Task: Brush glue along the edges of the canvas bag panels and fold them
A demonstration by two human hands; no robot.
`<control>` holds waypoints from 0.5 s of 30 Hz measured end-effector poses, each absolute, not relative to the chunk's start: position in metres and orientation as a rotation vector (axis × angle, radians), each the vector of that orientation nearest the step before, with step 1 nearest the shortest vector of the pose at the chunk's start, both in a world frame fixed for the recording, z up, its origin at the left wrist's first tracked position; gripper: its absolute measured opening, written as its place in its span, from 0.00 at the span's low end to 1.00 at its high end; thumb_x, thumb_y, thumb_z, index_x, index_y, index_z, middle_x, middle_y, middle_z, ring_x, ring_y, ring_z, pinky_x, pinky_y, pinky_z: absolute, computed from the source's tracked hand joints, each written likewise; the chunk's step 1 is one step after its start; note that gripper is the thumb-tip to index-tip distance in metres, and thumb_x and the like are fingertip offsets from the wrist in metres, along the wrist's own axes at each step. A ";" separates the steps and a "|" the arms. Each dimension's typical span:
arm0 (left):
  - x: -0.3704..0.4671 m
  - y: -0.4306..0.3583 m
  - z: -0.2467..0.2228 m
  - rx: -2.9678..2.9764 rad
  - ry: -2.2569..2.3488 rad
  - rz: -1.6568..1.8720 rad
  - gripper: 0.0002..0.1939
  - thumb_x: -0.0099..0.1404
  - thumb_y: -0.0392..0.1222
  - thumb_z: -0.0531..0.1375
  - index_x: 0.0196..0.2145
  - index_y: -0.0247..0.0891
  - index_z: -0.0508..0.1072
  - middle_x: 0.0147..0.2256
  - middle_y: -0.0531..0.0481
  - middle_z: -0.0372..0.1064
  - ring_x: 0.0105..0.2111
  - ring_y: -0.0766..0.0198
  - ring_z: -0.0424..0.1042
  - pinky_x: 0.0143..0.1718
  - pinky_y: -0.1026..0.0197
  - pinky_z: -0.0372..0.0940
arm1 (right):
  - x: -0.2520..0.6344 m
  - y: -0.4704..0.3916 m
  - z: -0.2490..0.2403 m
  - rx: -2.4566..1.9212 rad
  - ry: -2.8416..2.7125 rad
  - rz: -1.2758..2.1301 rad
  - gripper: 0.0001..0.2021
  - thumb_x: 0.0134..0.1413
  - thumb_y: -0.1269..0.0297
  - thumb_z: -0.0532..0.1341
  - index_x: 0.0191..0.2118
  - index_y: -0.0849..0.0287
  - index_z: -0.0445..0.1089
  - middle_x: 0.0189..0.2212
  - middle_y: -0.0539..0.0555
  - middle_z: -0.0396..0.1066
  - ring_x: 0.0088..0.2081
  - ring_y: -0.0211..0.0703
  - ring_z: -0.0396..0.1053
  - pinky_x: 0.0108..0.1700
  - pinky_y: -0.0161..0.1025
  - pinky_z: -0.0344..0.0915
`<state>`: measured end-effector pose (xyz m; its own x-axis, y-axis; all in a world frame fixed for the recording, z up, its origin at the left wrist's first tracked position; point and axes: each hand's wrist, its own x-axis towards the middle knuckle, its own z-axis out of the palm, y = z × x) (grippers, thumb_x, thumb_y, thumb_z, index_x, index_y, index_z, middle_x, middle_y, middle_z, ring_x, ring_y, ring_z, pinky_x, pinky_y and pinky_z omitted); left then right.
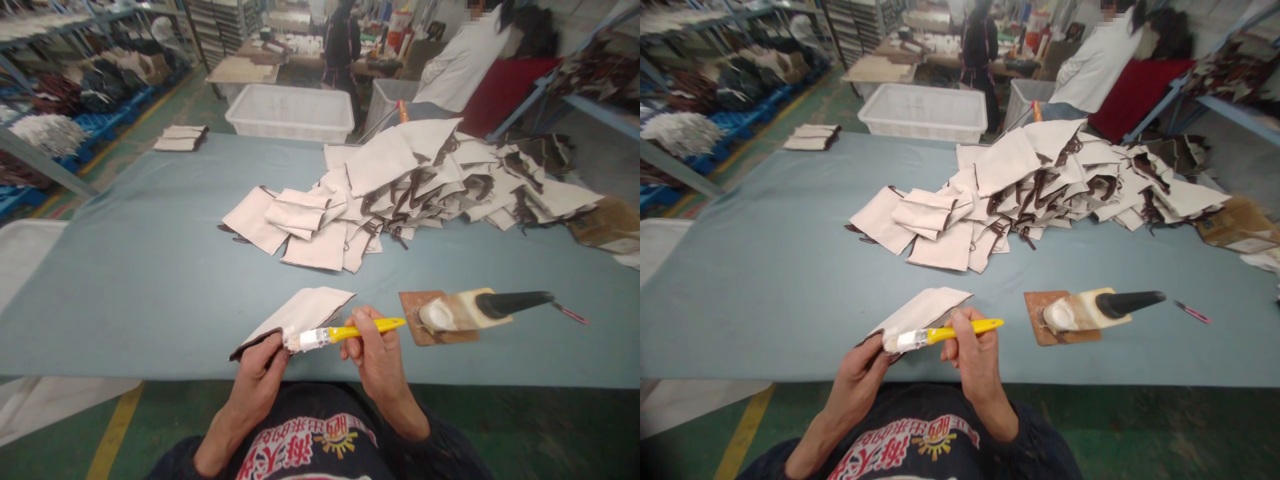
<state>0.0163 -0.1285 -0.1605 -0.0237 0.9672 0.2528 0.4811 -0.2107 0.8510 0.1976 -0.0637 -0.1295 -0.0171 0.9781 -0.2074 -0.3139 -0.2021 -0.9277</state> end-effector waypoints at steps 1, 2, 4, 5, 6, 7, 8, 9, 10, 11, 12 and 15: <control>0.017 -0.128 -0.160 1.684 1.519 1.172 0.13 0.74 0.38 0.54 0.45 0.37 0.79 0.37 0.47 0.78 0.36 0.60 0.76 0.39 0.62 0.69 | 0.197 -0.064 -0.130 -1.116 -0.835 1.462 0.22 0.55 0.43 0.66 0.26 0.57 0.67 0.09 0.40 0.56 0.12 0.31 0.52 0.17 0.31 0.58; 0.019 -0.127 -0.158 1.646 1.518 1.173 0.14 0.74 0.39 0.53 0.47 0.37 0.79 0.39 0.46 0.79 0.38 0.60 0.76 0.41 0.62 0.69 | 0.195 -0.063 -0.130 -1.107 -0.825 1.446 0.22 0.54 0.43 0.66 0.26 0.57 0.66 0.10 0.40 0.56 0.12 0.30 0.52 0.18 0.31 0.58; 0.022 -0.125 -0.155 1.580 1.482 1.202 0.15 0.74 0.40 0.54 0.49 0.38 0.78 0.44 0.45 0.79 0.42 0.58 0.76 0.45 0.60 0.69 | 0.191 -0.062 -0.130 -1.080 -0.838 1.465 0.23 0.55 0.41 0.66 0.26 0.57 0.66 0.10 0.40 0.56 0.13 0.30 0.52 0.17 0.30 0.57; 0.023 -0.124 -0.152 1.540 1.453 1.215 0.14 0.74 0.41 0.55 0.49 0.37 0.79 0.45 0.44 0.79 0.42 0.57 0.76 0.45 0.60 0.68 | 0.190 -0.062 -0.129 -1.070 -0.858 1.496 0.23 0.55 0.41 0.66 0.27 0.57 0.67 0.10 0.40 0.57 0.13 0.30 0.53 0.17 0.30 0.56; 0.024 -0.123 -0.150 1.495 1.425 1.219 0.14 0.73 0.43 0.56 0.47 0.37 0.79 0.44 0.44 0.79 0.42 0.57 0.76 0.45 0.60 0.68 | 0.191 -0.061 -0.128 -1.064 -0.877 1.526 0.23 0.55 0.41 0.65 0.27 0.58 0.67 0.10 0.40 0.57 0.13 0.30 0.53 0.17 0.30 0.56; 0.025 -0.121 -0.147 1.445 1.405 1.215 0.14 0.72 0.44 0.57 0.45 0.37 0.80 0.43 0.45 0.79 0.41 0.57 0.76 0.44 0.61 0.68 | 0.192 -0.060 -0.126 -1.062 -0.889 1.540 0.23 0.55 0.42 0.65 0.27 0.58 0.67 0.10 0.40 0.57 0.13 0.31 0.53 0.17 0.30 0.55; 0.025 -0.120 -0.143 1.384 1.396 1.209 0.14 0.72 0.46 0.58 0.44 0.36 0.81 0.42 0.45 0.79 0.40 0.57 0.75 0.43 0.61 0.68 | 0.195 -0.058 -0.125 -1.065 -0.886 1.526 0.22 0.56 0.42 0.65 0.27 0.58 0.67 0.10 0.40 0.56 0.13 0.31 0.53 0.17 0.30 0.56; 0.025 -0.118 -0.140 1.310 1.395 1.202 0.15 0.71 0.47 0.59 0.44 0.36 0.81 0.41 0.45 0.79 0.39 0.57 0.75 0.41 0.62 0.68 | 0.199 -0.056 -0.124 -1.068 -0.868 1.487 0.22 0.55 0.43 0.66 0.26 0.57 0.67 0.10 0.40 0.56 0.13 0.31 0.53 0.17 0.30 0.57; 0.024 -0.117 -0.137 1.224 1.393 1.201 0.16 0.70 0.48 0.60 0.45 0.35 0.81 0.40 0.46 0.79 0.37 0.58 0.74 0.40 0.62 0.68 | 0.203 -0.055 -0.123 -1.066 -0.840 1.432 0.22 0.55 0.43 0.66 0.26 0.57 0.66 0.10 0.40 0.55 0.13 0.31 0.53 0.18 0.30 0.58; 0.023 -0.115 -0.133 1.131 1.379 1.207 0.17 0.69 0.50 0.61 0.46 0.35 0.81 0.38 0.46 0.79 0.35 0.60 0.74 0.38 0.63 0.68 | 0.207 -0.053 -0.122 -1.060 -0.813 1.381 0.21 0.55 0.44 0.66 0.26 0.57 0.66 0.10 0.39 0.55 0.13 0.31 0.53 0.18 0.31 0.59; 0.022 -0.113 -0.130 1.037 1.349 1.215 0.19 0.68 0.51 0.63 0.48 0.35 0.80 0.38 0.46 0.80 0.34 0.61 0.73 0.37 0.64 0.68 | 0.211 -0.051 -0.122 -1.052 -0.794 1.344 0.21 0.55 0.44 0.66 0.26 0.57 0.66 0.10 0.39 0.54 0.13 0.31 0.52 0.18 0.31 0.60; 0.018 -0.108 -0.122 0.811 1.239 1.230 0.23 0.64 0.54 0.67 0.50 0.35 0.79 0.35 0.48 0.80 0.29 0.64 0.72 0.33 0.65 0.68 | 0.215 -0.051 -0.122 -1.033 -0.780 1.328 0.20 0.55 0.45 0.66 0.26 0.57 0.66 0.10 0.39 0.54 0.13 0.32 0.53 0.18 0.31 0.58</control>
